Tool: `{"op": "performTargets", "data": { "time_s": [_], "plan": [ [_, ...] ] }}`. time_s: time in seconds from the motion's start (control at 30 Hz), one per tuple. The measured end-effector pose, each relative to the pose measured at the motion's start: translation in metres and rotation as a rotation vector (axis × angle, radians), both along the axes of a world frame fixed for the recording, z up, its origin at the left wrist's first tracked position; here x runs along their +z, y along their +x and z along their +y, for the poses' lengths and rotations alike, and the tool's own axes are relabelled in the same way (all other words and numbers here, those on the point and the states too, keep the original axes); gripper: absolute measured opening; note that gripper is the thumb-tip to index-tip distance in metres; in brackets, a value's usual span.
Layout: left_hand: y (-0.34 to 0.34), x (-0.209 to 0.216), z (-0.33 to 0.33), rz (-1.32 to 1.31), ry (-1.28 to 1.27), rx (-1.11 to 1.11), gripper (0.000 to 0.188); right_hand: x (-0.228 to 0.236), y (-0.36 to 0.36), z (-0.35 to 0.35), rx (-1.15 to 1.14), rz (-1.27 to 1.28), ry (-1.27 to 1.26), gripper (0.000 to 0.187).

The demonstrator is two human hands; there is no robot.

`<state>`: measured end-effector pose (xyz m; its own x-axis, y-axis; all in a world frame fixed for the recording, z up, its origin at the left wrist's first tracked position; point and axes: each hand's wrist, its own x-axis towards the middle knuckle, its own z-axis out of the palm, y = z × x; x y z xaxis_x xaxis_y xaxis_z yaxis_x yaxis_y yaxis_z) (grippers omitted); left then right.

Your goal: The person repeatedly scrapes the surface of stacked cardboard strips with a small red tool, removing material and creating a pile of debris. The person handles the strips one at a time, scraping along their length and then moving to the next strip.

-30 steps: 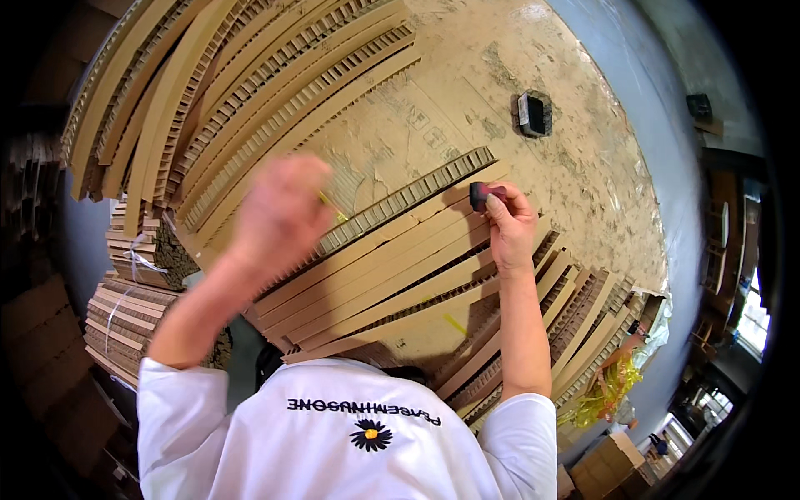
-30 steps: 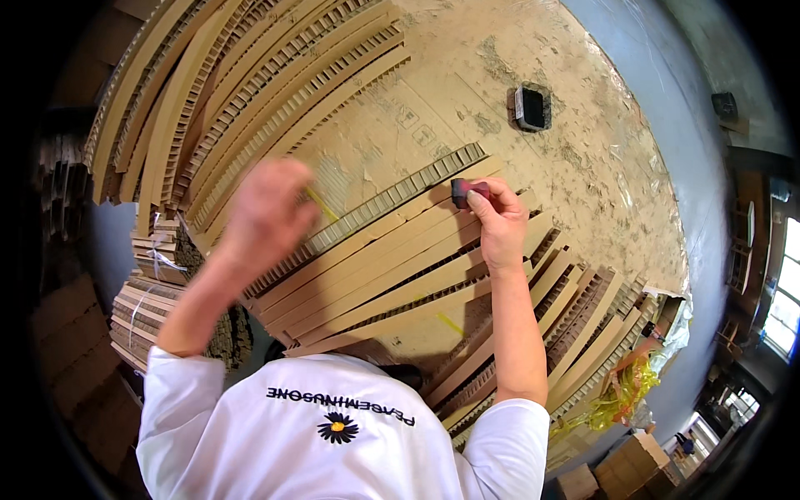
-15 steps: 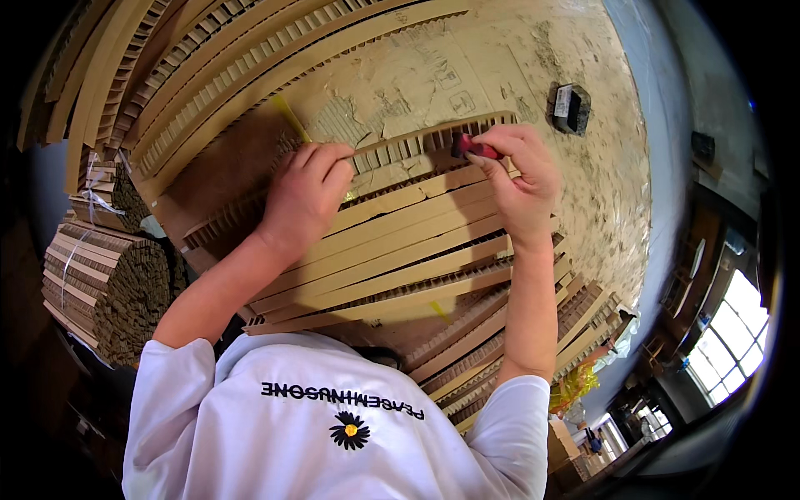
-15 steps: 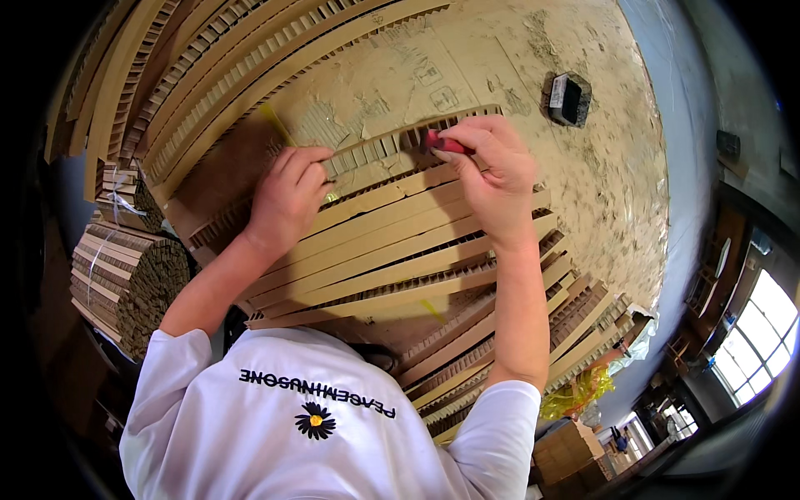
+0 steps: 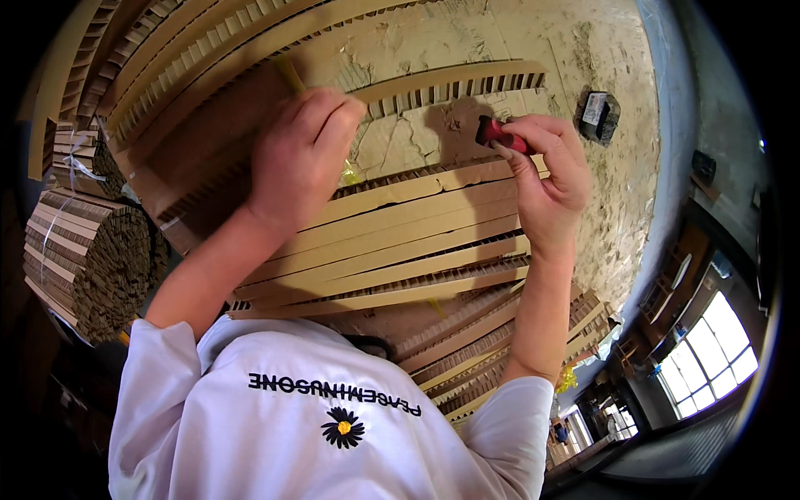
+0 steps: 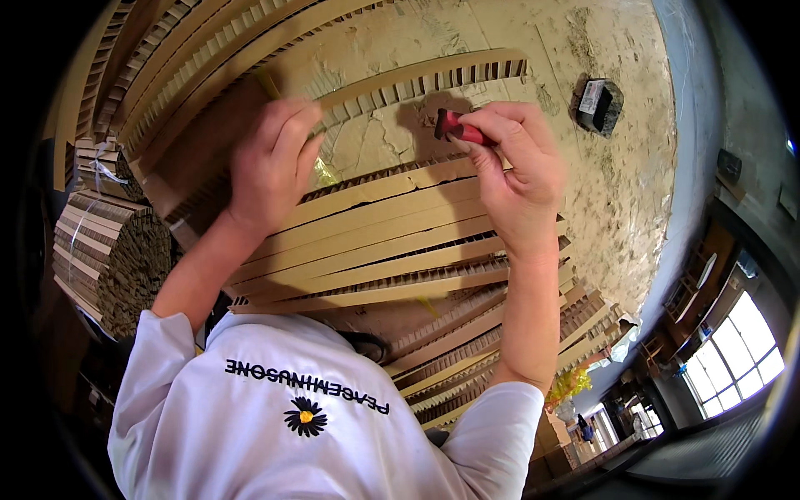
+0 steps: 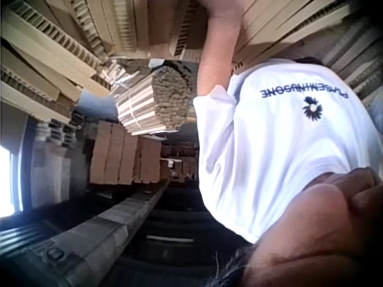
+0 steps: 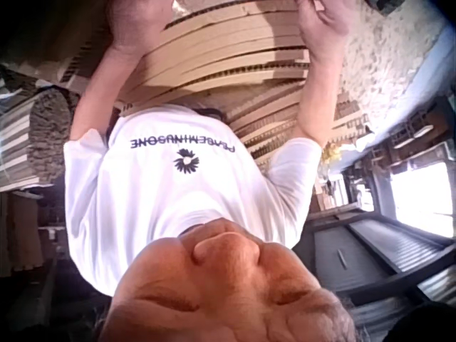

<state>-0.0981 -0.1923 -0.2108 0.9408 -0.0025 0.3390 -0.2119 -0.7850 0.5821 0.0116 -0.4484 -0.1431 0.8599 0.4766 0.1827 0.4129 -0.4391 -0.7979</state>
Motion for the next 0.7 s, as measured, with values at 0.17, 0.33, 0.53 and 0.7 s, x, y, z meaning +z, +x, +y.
{"op": "performTargets", "data": {
  "time_s": [0.17, 0.33, 0.53, 0.7],
  "plan": [
    [-0.003, -0.008, -0.009, 0.047, -0.083, 0.006, 0.022, -0.014, 0.008, -0.001, 0.066, -0.04, -0.04, 0.029],
    [-0.003, -0.005, -0.012, 0.034, -0.122, -0.006, 0.023, -0.019, 0.023, 0.008, 0.139, -0.05, -0.031, 0.027],
    [-0.005, -0.009, -0.013, 0.018, -0.11, 0.016, 0.023, -0.021, 0.036, 0.02, 0.224, -0.055, -0.1, 0.027],
    [-0.006, -0.008, -0.012, 0.015, -0.122, 0.03, 0.023, -0.02, 0.039, 0.025, 0.221, -0.001, -0.133, 0.026]
  ]
}}
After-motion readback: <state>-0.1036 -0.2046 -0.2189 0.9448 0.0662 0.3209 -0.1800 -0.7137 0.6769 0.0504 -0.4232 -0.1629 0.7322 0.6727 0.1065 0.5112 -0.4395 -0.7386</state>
